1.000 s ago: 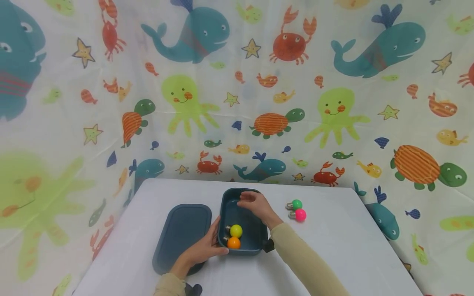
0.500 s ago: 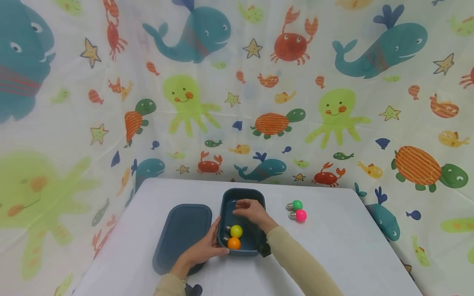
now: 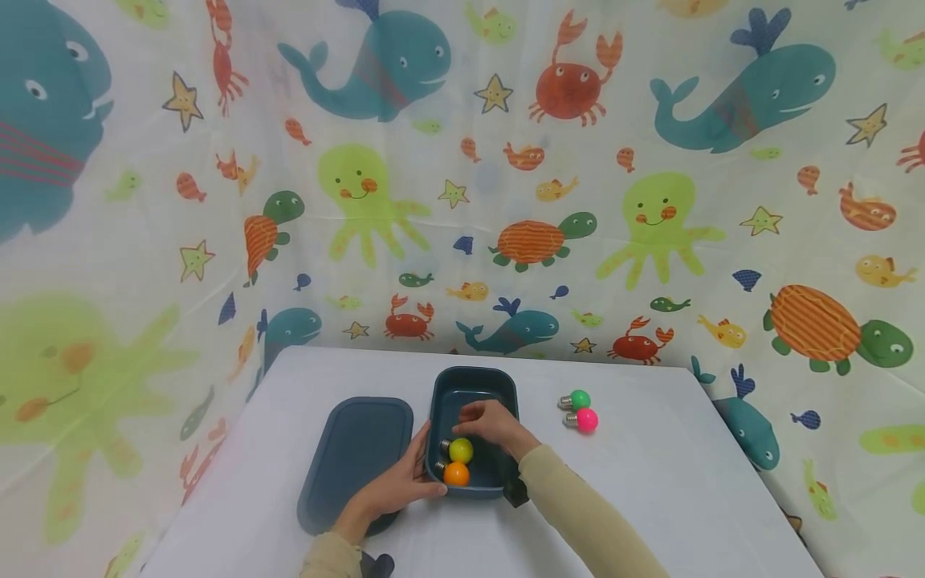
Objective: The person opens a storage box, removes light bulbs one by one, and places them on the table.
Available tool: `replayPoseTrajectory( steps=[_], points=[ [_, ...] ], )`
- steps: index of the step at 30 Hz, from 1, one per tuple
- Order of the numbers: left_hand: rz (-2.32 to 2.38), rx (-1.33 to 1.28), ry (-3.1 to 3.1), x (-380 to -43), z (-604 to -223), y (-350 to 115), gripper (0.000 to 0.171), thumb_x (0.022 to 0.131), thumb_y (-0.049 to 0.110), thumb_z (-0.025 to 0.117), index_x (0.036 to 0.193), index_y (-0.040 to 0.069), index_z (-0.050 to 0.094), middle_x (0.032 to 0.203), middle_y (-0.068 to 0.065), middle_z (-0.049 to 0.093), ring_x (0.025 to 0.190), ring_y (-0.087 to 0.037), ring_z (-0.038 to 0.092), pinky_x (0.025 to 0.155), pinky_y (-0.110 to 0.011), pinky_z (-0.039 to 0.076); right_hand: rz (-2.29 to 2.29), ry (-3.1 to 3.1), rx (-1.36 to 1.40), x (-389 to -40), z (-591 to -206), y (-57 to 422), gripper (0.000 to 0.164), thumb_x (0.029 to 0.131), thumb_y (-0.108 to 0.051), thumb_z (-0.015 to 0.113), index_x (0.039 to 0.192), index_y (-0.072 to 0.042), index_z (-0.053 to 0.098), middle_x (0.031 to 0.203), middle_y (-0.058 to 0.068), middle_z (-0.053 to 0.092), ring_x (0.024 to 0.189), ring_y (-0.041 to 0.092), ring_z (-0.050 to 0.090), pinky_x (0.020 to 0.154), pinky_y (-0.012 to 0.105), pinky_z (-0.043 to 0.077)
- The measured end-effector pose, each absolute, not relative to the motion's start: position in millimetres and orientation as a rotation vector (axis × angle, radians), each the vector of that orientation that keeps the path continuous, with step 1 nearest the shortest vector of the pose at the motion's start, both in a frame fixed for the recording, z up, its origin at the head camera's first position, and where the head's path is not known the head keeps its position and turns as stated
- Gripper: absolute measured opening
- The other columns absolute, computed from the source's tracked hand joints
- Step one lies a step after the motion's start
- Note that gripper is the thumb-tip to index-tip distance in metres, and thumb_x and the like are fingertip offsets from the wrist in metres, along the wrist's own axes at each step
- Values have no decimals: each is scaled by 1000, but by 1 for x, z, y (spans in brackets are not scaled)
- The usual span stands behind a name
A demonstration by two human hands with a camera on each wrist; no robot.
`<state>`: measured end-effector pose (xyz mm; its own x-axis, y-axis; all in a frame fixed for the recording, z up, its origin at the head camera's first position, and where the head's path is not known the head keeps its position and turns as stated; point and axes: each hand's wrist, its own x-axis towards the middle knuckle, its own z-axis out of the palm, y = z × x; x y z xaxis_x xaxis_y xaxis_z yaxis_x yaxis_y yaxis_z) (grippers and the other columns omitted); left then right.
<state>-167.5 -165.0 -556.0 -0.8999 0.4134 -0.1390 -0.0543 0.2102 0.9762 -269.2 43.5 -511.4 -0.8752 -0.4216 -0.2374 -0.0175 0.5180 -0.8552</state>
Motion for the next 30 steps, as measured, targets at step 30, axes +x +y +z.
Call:
replayPoseTrajectory(
  steps=[30],
  points=[
    [1710, 311, 2144, -167, -553, -166, 106, 91, 28, 71, 156, 24, -12, 163, -14, -9, 146, -36, 22, 115, -53, 23, -1127, 2323, -368, -259, -512, 47, 50, 79, -24, 83, 119, 1, 65, 111, 11, 67, 94, 23, 62, 97, 48, 50]
  ],
)
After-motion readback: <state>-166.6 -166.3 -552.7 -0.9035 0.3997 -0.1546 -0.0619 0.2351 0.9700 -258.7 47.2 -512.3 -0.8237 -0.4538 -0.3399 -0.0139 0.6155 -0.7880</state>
